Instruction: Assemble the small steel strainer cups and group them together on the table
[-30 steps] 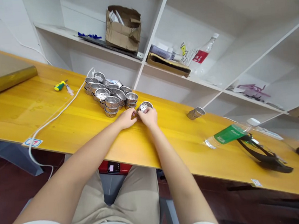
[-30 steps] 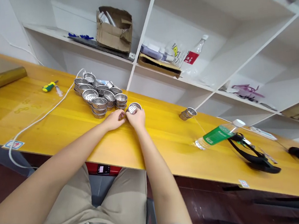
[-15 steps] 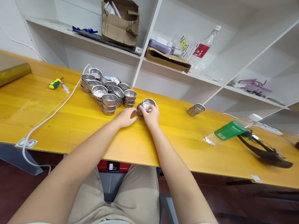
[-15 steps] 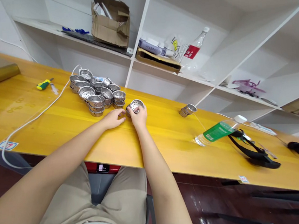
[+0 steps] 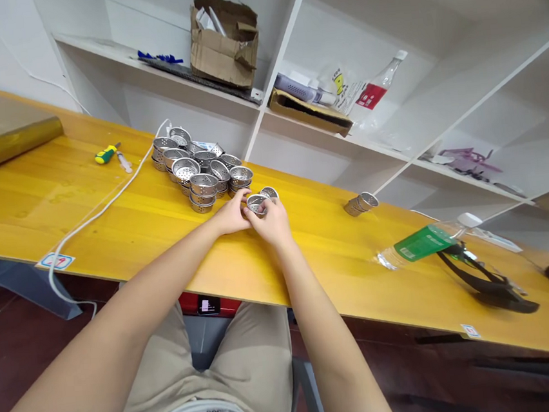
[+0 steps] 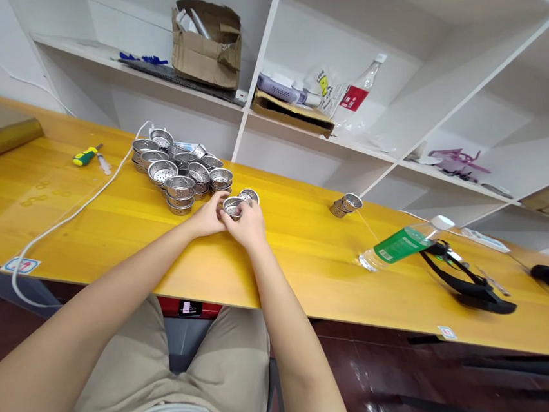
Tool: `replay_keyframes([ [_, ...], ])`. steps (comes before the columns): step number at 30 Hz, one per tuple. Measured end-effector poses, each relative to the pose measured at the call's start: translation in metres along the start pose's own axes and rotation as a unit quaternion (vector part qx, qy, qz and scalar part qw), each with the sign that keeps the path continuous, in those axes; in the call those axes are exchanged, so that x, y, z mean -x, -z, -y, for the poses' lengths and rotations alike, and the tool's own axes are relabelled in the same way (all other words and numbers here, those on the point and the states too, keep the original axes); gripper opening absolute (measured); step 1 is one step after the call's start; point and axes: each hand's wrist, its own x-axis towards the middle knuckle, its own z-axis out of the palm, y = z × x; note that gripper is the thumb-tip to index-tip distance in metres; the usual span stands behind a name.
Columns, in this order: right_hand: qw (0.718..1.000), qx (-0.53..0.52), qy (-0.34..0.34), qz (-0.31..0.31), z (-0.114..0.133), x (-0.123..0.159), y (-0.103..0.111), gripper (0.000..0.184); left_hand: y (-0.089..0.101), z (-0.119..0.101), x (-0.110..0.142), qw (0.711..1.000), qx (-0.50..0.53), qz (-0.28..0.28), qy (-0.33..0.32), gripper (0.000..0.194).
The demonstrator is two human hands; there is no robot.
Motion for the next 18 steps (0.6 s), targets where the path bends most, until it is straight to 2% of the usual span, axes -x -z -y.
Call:
replay_keyframes([
  [2,0.999,-0.023,0.000,0.032,0.010,0.006,0.004,0.026,0.002,-0.008,0.006,0.999,-0.034,0.021,-0.006,0.085],
  [4,0.998,-0.048,0.006,0.032,0.028,0.021,0.013,0.024,0.004,-0.016,0.015,0.998,-0.055,0.017,0.006,0.062],
  [6,0.998,-0.056,0.000,-0.021,0.053,0.054,0.024,0.028,0.007,-0.021,0.026,0.998,-0.055,0.034,0.004,0.048],
  [7,0.996,-0.064,-0.006,-0.057,0.065,0.077,0.028,0.022,0.008,-0.023,0.032,0.998,-0.056,0.029,0.003,0.050],
  [8,0.995,-0.077,-0.009,-0.058,0.077,0.103,0.030,0.010,0.010,-0.024,0.038,0.998,-0.063,0.019,0.003,0.053],
  [9,0.996,-0.093,0.016,-0.001,0.087,0.131,0.028,0.017,0.012,-0.025,0.043,0.997,-0.076,0.006,0.009,0.054],
  [10,0.985,-0.098,0.065,0.126,0.093,0.158,0.023,0.025,0.013,-0.026,0.047,0.996,-0.086,0.009,0.018,0.052],
  [11,0.959,-0.082,0.105,0.250,0.094,0.183,0.014,0.027,0.015,-0.026,0.050,0.995,-0.094,0.011,0.027,0.051],
  [12,0.933,-0.047,0.104,0.342,0.091,0.203,0.002,0.026,0.016,-0.027,0.053,0.994,-0.101,0.012,0.034,0.051],
  [13,0.912,-0.003,0.075,0.404,0.083,0.218,-0.011,0.024,0.018,-0.028,0.054,0.993,-0.107,0.012,0.038,0.051],
  [15,0.881,0.082,-0.016,0.465,0.057,0.228,-0.036,0.022,0.019,-0.029,0.055,0.992,-0.116,0.006,0.039,0.053],
  [16,0.876,0.109,-0.059,0.467,0.042,0.226,-0.046,0.024,0.020,-0.030,0.055,0.993,-0.116,0.005,0.034,0.052],
  [18,0.886,0.099,-0.094,0.443,0.017,0.211,-0.059,0.025,0.020,-0.029,0.054,0.994,-0.104,0.014,0.029,0.052],
])
